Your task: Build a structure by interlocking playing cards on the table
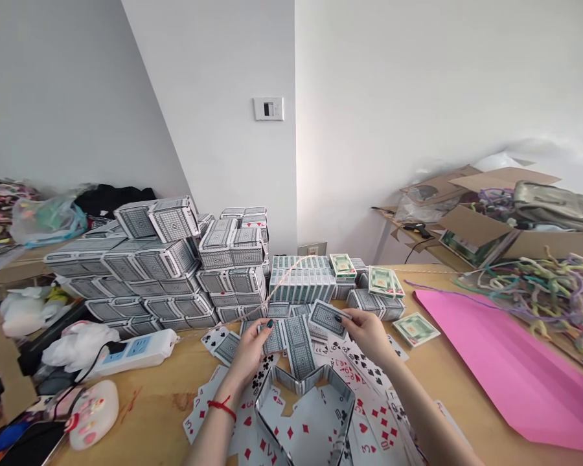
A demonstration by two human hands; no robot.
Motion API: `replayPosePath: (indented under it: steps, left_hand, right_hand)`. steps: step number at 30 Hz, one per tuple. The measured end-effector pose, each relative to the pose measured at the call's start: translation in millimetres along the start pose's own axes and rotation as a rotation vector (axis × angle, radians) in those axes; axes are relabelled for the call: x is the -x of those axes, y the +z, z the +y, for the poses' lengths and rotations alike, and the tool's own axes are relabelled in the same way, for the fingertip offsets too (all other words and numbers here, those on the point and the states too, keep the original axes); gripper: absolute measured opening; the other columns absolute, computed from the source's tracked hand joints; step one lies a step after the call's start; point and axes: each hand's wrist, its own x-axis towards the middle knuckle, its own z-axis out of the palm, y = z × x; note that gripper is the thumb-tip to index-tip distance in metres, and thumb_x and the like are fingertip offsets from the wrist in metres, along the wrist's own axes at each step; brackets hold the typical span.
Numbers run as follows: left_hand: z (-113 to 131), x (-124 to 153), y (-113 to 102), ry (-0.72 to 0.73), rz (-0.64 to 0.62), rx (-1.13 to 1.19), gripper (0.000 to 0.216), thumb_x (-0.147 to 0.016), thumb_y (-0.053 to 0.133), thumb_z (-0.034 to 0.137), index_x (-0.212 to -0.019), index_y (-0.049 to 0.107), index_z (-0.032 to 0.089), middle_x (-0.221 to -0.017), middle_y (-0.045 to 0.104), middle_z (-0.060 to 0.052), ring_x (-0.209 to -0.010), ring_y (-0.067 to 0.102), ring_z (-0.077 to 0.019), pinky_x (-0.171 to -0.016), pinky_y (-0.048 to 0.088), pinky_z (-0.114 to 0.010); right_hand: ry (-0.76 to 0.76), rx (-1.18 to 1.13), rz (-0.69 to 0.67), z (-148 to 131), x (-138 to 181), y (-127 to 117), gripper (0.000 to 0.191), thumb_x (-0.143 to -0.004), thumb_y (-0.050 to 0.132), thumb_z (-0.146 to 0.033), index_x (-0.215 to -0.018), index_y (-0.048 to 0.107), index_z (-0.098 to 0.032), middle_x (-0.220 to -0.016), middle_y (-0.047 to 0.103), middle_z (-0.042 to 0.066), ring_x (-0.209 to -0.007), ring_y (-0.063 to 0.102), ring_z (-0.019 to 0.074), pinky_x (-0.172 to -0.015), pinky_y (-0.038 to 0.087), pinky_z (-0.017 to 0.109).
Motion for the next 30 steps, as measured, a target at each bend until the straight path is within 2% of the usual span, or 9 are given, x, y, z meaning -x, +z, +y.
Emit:
replayPosePath:
  steps: [4, 11, 13, 17, 19, 25, 30]
  left_hand:
    - [2, 1, 1, -0.003, 0.0, 0.006, 0.036, -0.061, 0.065, 0.047, -0.083, 0.062, 0.018, -0.071, 0.062, -0.001, -0.066, 0.058, -0.0168, -0.059, 0.045, -0.025]
    - [8, 4, 3, -0.03, -0.029, 0.021, 0.036, -0.063, 0.065, 0.046, -0.085, 0.061, 0.018, -0.073, 0.061, -0.001, -0.065, 0.058, -0.0162, -0.057, 0.047, -0.025]
    - [13, 7, 3, -0.056, -0.093, 0.041, 0.035, -0.066, 0.063, 0.045, -0.09, 0.059, 0.019, -0.075, 0.061, -0.001, -0.066, 0.058, -0.0162, -0.057, 0.048, -0.025]
    - [23, 15, 5, -0.102, -0.333, 0.139, 0.038, -0.07, 0.063, 0.033, -0.105, 0.051, 0.023, -0.089, 0.06, -0.003, -0.076, 0.06, -0.017, -0.065, 0.051, -0.029]
    - [25, 17, 5, -0.097, -0.375, 0.171, 0.041, -0.07, 0.063, 0.027, -0.107, 0.048, 0.024, -0.094, 0.059, -0.003, -0.08, 0.059, -0.0167, -0.069, 0.051, -0.03]
    - [23, 15, 6, -0.113, -0.357, 0.153, 0.037, -0.07, 0.062, 0.026, -0.103, 0.046, 0.025, -0.095, 0.058, -0.002, -0.077, 0.059, -0.0154, -0.068, 0.05, -0.03]
    - [21, 14, 8, -0.109, -0.361, 0.135, 0.036, -0.069, 0.063, 0.026, -0.101, 0.046, 0.024, -0.089, 0.058, -0.001, -0.077, 0.058, -0.0161, -0.067, 0.05, -0.031]
  right_hand:
    - [0.027, -0.007, -0.047, -2, 0, 0, 0.039, -0.075, 0.046, -0.049, -0.08, 0.066, -0.015, -0.052, 0.048, -0.001, -0.043, 0.033, 0.0106, -0.042, 0.026, 0.023]
    - [-0.025, 0.08, -0.125, -1, 2, 10, 0.03, -0.076, 0.043, -0.036, -0.066, 0.063, -0.016, -0.055, 0.05, 0.0, -0.047, 0.036, 0.0112, -0.045, 0.028, 0.022]
    - [-0.021, 0.103, -0.133, 1, 2, 9, 0.029, -0.075, 0.042, -0.033, -0.069, 0.064, -0.016, -0.056, 0.051, 0.0, -0.047, 0.037, 0.0114, -0.046, 0.028, 0.022]
    - [-0.025, 0.154, -0.149, 3, 1, 6, 0.028, -0.073, 0.041, -0.027, -0.072, 0.066, -0.015, -0.057, 0.054, 0.001, -0.048, 0.04, 0.0121, -0.046, 0.03, 0.022]
    - [-0.041, 0.158, -0.161, 4, 0, 5, 0.027, -0.072, 0.041, -0.026, -0.071, 0.066, -0.016, -0.057, 0.056, 0.001, -0.049, 0.042, 0.013, -0.048, 0.032, 0.023]
    - [0.022, 0.083, -0.229, 1, 1, 2, 0.022, -0.069, 0.043, -0.024, -0.059, 0.061, -0.018, -0.045, 0.049, -0.002, -0.041, 0.04, 0.012, -0.044, 0.031, 0.023]
    - [0.028, 0.041, -0.273, -1, 3, -3, 0.026, -0.069, 0.044, -0.026, -0.043, 0.044, -0.02, -0.038, 0.042, -0.003, -0.038, 0.039, 0.0112, -0.043, 0.032, 0.023]
